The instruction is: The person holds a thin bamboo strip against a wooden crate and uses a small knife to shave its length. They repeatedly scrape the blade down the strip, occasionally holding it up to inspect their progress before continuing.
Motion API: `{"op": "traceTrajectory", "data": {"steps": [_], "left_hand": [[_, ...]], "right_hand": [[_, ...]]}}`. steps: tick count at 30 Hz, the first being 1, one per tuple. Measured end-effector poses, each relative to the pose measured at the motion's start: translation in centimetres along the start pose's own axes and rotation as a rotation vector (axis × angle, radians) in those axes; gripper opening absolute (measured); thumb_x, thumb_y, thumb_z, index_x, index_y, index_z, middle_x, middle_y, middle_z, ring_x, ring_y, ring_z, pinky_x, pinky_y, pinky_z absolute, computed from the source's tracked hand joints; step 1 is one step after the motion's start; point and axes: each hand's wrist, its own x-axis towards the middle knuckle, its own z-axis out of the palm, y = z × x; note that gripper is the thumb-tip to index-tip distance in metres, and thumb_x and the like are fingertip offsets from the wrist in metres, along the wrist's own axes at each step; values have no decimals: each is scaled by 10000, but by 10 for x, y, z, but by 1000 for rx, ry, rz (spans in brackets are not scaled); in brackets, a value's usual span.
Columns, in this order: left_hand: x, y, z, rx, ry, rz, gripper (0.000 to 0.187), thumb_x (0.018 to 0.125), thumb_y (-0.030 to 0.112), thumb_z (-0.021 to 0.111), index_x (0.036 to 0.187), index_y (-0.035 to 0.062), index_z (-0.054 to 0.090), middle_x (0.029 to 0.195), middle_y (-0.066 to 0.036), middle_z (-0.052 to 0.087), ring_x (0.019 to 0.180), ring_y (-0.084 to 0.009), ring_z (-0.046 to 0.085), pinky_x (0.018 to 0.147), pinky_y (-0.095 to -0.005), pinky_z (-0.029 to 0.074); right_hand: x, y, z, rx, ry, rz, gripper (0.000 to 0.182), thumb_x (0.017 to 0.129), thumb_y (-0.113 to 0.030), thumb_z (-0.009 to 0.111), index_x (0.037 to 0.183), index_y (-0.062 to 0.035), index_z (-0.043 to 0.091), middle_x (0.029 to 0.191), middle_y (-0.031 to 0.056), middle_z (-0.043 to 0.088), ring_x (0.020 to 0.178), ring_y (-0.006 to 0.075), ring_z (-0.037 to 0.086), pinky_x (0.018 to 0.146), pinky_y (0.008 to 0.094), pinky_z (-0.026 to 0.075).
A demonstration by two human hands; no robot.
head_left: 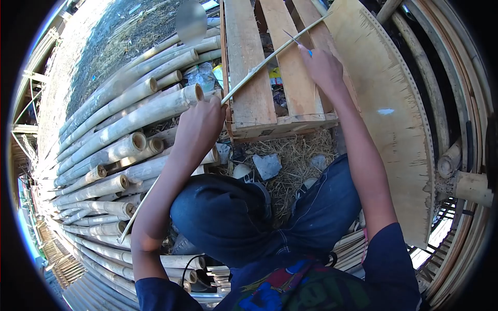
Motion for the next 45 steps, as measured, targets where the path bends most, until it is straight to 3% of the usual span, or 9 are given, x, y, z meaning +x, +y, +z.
{"op": "traceTrajectory", "data": {"steps": [6, 8, 13, 17, 24, 30, 40, 42, 45], "left_hand": [[-4, 0, 2, 28, 16, 16, 255, 959, 243, 551, 846, 14, 538, 642, -170, 620, 623, -358, 665, 545, -448, 526], [-5, -2, 0, -41, -16, -39, 247, 976, 245, 537, 901, 10, 532, 672, -215, 609, 656, -413, 632, 595, -513, 490], [-5, -3, 3, -4, 19, 33, 233, 967, 222, 540, 864, 14, 522, 653, -185, 614, 627, -372, 649, 563, -469, 509], [-4, -2, 0, 43, 37, 62, 236, 955, 208, 553, 825, 12, 536, 638, -157, 625, 604, -329, 668, 539, -426, 532], [-5, -7, 4, -54, 18, 25, 262, 970, 244, 539, 860, 6, 535, 665, -193, 617, 633, -377, 649, 565, -475, 511], [-3, -6, 0, -133, -38, -14, 294, 989, 265, 515, 877, -6, 538, 690, -226, 610, 678, -430, 630, 620, -525, 492], [-7, -10, 0, -160, -64, -27, 274, 982, 257, 518, 896, -2, 536, 705, -229, 611, 696, -435, 627, 625, -529, 493], [-8, -8, 2, -25, 49, 73, 201, 942, 182, 535, 828, 17, 543, 663, -165, 634, 627, -341, 670, 555, -442, 529], [-7, -5, 5, 107, 66, 58, 128, 908, 121, 533, 803, 48, 528, 641, -130, 635, 602, -297, 677, 536, -398, 531]], "right_hand": [[-60, -86, -15, 138, -229, -209, 604, 976, -503, 470, 720, -7, 702, 639, 218, 643, 640, 401, 663, 615, 487, 528], [-60, -88, -14, 155, -229, -271, 602, 973, -506, 473, 715, -13, 702, 626, 213, 637, 632, 401, 661, 615, 485, 529], [-10, -42, -1, -61, -22, -38, 607, 982, -507, 445, 758, -10, 711, 710, 215, 672, 685, 391, 676, 624, 486, 530], [-3, -18, -4, -28, -41, 11, 598, 994, -484, 427, 792, -3, 717, 737, 220, 681, 701, 392, 679, 650, 492, 528], [-90, -113, -10, 166, -221, -345, 563, 967, -475, 502, 672, -27, 672, 595, 195, 623, 580, 371, 650, 572, 463, 519], [-30, -72, -4, -1, -105, -131, 590, 980, -504, 459, 720, -26, 685, 635, 199, 641, 624, 365, 663, 599, 472, 522], [-37, -68, -11, 132, -201, -158, 611, 989, -481, 451, 707, 8, 685, 699, 244, 653, 716, 406, 673, 660, 503, 528], [-9, -43, -6, -1, -45, 16, 611, 985, -488, 456, 713, 8, 687, 699, 252, 648, 719, 419, 666, 665, 509, 523], [-10, -40, -8, 0, -72, 12, 617, 984, -491, 457, 710, 11, 687, 692, 254, 643, 700, 424, 662, 645, 510, 520]]}}
